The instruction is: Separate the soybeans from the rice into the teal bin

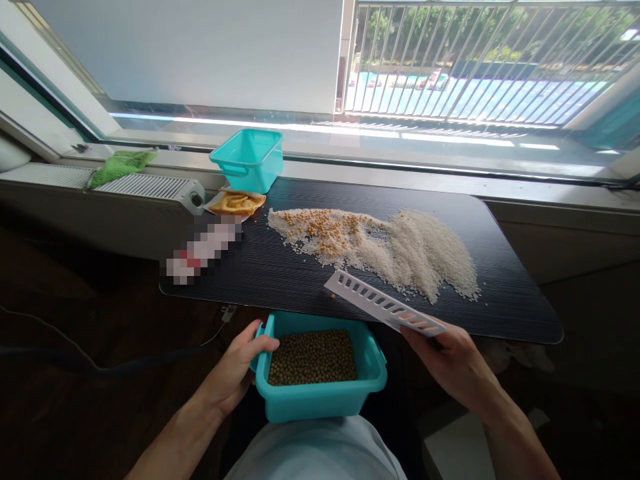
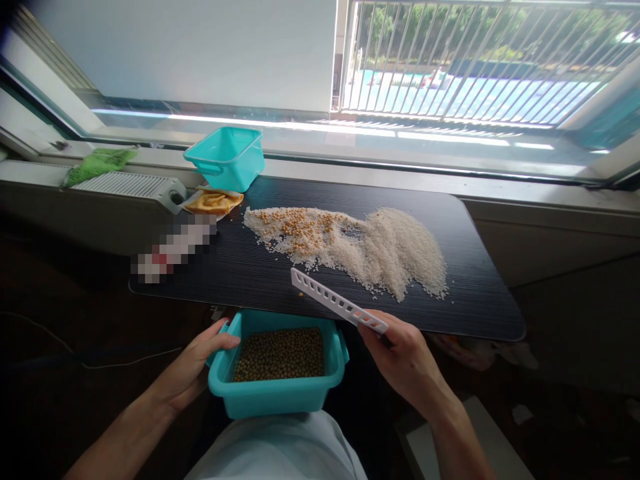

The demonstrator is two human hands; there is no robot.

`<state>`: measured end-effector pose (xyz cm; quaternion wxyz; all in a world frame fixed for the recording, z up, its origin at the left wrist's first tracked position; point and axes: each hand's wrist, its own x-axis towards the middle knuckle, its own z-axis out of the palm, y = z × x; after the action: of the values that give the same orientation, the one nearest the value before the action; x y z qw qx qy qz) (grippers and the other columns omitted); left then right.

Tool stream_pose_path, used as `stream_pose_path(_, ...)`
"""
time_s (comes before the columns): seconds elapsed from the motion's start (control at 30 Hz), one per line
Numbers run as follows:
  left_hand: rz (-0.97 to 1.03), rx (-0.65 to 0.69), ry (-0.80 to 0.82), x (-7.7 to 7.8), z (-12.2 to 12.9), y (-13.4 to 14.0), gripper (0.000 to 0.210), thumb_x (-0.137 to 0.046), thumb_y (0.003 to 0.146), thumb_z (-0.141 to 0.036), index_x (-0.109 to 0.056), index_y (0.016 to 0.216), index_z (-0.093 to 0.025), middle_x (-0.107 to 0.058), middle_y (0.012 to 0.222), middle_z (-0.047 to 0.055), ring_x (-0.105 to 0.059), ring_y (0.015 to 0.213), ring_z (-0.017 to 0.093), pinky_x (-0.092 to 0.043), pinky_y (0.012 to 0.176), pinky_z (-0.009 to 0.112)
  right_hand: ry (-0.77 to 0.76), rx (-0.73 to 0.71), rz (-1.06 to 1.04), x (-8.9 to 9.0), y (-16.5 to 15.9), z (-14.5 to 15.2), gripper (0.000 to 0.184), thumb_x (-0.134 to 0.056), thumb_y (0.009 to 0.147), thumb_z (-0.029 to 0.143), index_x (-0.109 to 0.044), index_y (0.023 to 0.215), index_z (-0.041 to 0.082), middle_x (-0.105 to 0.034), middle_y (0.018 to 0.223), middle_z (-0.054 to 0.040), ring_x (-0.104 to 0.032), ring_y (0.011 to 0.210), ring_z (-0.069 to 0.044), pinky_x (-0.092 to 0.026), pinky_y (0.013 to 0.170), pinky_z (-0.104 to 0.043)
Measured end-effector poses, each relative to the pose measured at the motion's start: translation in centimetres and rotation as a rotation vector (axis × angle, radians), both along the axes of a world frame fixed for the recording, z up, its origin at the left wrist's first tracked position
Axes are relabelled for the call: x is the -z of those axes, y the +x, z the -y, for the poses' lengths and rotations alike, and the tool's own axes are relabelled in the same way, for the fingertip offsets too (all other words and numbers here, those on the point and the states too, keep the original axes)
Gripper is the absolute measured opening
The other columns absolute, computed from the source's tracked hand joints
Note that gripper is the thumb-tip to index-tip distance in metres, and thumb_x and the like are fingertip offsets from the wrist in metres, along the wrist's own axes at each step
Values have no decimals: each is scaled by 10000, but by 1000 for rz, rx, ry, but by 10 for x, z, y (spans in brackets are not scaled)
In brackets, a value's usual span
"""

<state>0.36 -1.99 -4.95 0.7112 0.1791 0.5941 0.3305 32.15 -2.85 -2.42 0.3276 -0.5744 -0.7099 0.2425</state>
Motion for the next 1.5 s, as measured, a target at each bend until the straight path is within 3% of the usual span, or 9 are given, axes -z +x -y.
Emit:
stream_pose_path(0.13,-11,16,-3,2,0,-1,396,-741,654,-237,-577,1013,-195,-684,832,-1,-640,681,159,-491,611,251,-125,-223,-5,-11,-12,6,231,-518,940,258,-745,977,240,-777,1002,-31,-733,853,-185,-579,764,-240)
stream_pose_path(0.2,-9,21,-4,1,0,-1,400,-739,650,-238,-579,1014,-195,-694,853,9,-649,690,166,-495,608,254,-140,-260,-7,-13,-16,5,230,-514,944,252,-741,969,237,-776,985,-29,-730,843,-177,-573,748,-228)
stream_pose_path(0.43,-25,-46,-26,-1,0,1,494,-783,585,-215,-589,1040,-208,-691,837,-5,-673,745,192,-513,662,268,44,165,-19,1,-15,-23,210,-573,857,311,-752,810,213,-780,801,-35,-737,736,-234,-584,669,-289)
stream_pose_path(0.6,-2,-12,-6,2,0,-1,410,-776,613,-248,-588,975,-206,-651,767,-26,-646,689,174,-483,620,255,44,305,-31,3,-13,-36,219,-601,809,326,-771,859,199,-793,827,-48,-739,723,-249,-578,618,-289)
stream_pose_path(0.8,-6,-21,-26,3,0,0,408,-783,603,-240,-585,958,-205,-658,778,-25,-645,687,165,-502,654,260,-6,218,-49,9,-15,-40,254,-577,832,340,-760,780,173,-769,734,-30,-711,672,-218,-538,549,-251)
stream_pose_path(0.97,-24,-33,-23,3,-1,1,461,-771,604,-228,-580,1023,-211,-662,769,-34,-628,641,152,-494,622,251,-5,114,-15,7,-15,-35,236,-566,862,325,-741,777,191,-768,782,-29,-706,709,-214,-547,631,-276)
stream_pose_path(1.23,-12,-24,0,2,-1,1,387,-779,593,-235,-601,935,-200,-672,769,-19,-660,697,175,-515,671,267,-1,66,-24,0,-15,-30,245,-557,878,329,-745,803,192,-782,836,-38,-719,737,-224,-564,656,-291)
stream_pose_path(1.5,-39,-32,-15,3,0,-1,420,-770,595,-219,-603,981,-214,-642,714,-45,-615,595,138,-501,602,242,1,121,-27,-5,-15,-24,237,-553,853,318,-749,780,207,-776,774,-32,-720,694,-234,-572,625,-299)
